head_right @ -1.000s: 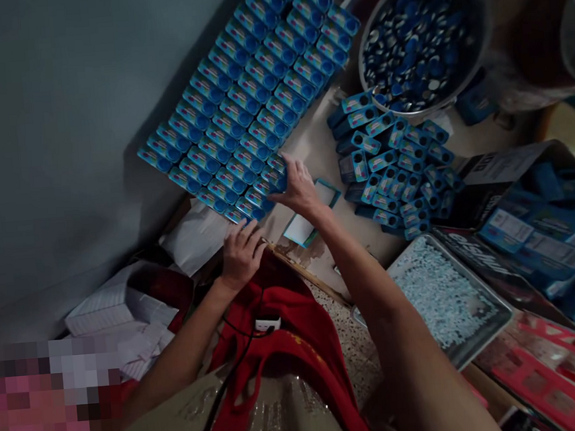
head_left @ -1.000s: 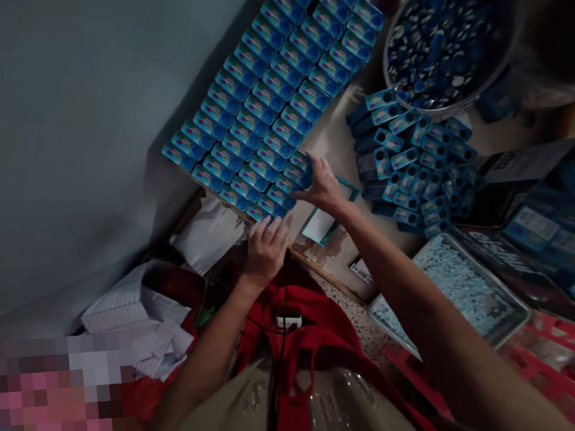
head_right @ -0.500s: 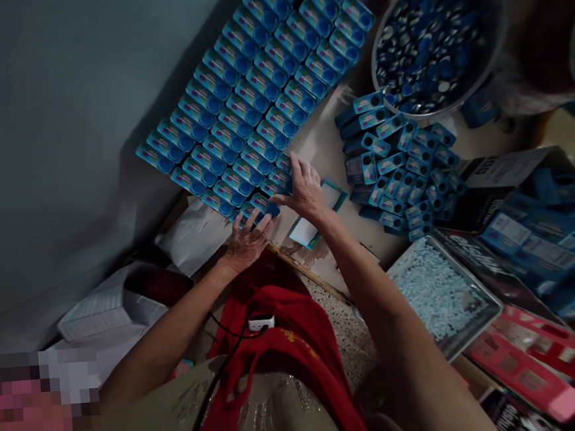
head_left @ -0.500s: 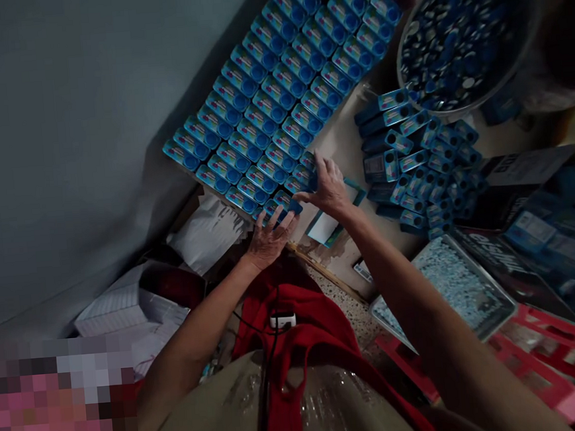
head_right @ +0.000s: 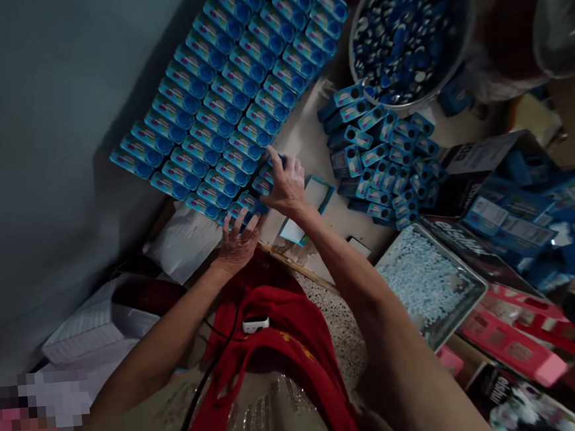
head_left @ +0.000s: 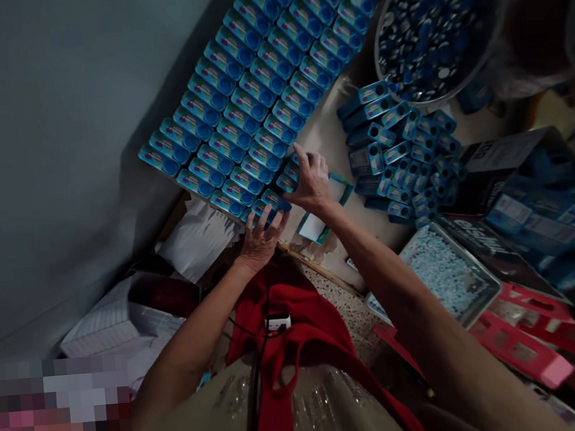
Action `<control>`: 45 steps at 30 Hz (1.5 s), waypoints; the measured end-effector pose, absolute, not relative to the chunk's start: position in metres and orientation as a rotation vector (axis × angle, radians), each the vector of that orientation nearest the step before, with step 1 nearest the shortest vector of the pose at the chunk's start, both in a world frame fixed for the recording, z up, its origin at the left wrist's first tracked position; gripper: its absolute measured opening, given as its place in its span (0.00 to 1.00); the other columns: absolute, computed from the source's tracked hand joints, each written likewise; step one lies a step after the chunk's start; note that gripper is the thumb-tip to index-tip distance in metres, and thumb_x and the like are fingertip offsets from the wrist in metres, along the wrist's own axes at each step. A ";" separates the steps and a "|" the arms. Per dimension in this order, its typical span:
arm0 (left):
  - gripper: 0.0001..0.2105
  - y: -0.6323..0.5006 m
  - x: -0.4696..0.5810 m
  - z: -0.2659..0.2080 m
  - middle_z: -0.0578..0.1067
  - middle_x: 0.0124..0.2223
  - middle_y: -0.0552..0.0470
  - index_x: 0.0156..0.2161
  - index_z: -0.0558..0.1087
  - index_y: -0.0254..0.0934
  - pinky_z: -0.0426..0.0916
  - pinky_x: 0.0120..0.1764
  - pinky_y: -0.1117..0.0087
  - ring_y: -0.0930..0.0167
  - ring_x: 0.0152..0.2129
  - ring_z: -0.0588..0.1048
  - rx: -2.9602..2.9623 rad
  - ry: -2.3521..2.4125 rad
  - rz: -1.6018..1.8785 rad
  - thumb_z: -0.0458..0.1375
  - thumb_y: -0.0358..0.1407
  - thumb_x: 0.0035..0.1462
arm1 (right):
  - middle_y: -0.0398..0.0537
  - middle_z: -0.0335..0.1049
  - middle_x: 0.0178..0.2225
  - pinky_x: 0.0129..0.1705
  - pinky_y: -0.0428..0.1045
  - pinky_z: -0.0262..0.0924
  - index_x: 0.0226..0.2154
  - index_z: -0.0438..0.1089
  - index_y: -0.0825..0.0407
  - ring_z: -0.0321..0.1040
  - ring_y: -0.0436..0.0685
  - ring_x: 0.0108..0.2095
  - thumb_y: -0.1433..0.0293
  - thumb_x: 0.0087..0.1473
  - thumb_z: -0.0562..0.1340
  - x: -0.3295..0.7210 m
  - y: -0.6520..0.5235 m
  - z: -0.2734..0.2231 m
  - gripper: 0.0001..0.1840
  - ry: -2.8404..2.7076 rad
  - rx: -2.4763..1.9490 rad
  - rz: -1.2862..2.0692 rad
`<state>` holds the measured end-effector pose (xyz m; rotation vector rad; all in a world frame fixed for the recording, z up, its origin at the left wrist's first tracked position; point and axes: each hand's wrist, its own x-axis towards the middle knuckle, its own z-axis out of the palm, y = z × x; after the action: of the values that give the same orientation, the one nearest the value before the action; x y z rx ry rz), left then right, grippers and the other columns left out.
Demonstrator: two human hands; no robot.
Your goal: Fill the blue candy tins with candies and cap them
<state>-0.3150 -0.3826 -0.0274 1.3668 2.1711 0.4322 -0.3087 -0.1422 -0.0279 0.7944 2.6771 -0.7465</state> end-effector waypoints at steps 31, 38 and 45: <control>0.17 -0.309 -0.237 -0.064 0.73 0.67 0.39 0.57 0.77 0.36 0.72 0.63 0.57 0.61 0.65 0.72 1.401 1.810 0.362 0.52 0.25 0.68 | 0.63 0.57 0.65 0.66 0.73 0.57 0.74 0.50 0.49 0.57 0.76 0.65 0.59 0.52 0.67 -0.174 -0.082 -0.022 0.52 2.720 0.880 -0.722; 0.18 -0.311 -0.241 -0.043 0.73 0.67 0.36 0.58 0.77 0.35 0.68 0.66 0.54 0.60 0.65 0.72 1.443 1.781 0.358 0.54 0.27 0.68 | 0.68 0.50 0.72 0.70 0.81 0.45 0.75 0.46 0.52 0.49 0.81 0.72 0.53 0.56 0.66 -0.184 -0.067 -0.020 0.53 2.702 0.768 -0.639; 0.13 -0.402 -0.267 0.006 0.84 0.45 0.44 0.48 0.81 0.38 0.74 0.56 0.60 0.65 0.47 0.81 0.859 2.355 0.753 0.53 0.36 0.73 | 0.71 0.52 0.71 0.70 0.75 0.52 0.76 0.44 0.52 0.50 0.78 0.72 0.44 0.60 0.62 -0.229 -0.190 0.028 0.53 2.811 0.811 -0.894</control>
<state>-0.2674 -0.4024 0.0057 0.8586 2.3545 0.7526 -0.2294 -0.1902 0.0281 0.8111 2.8113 -0.8940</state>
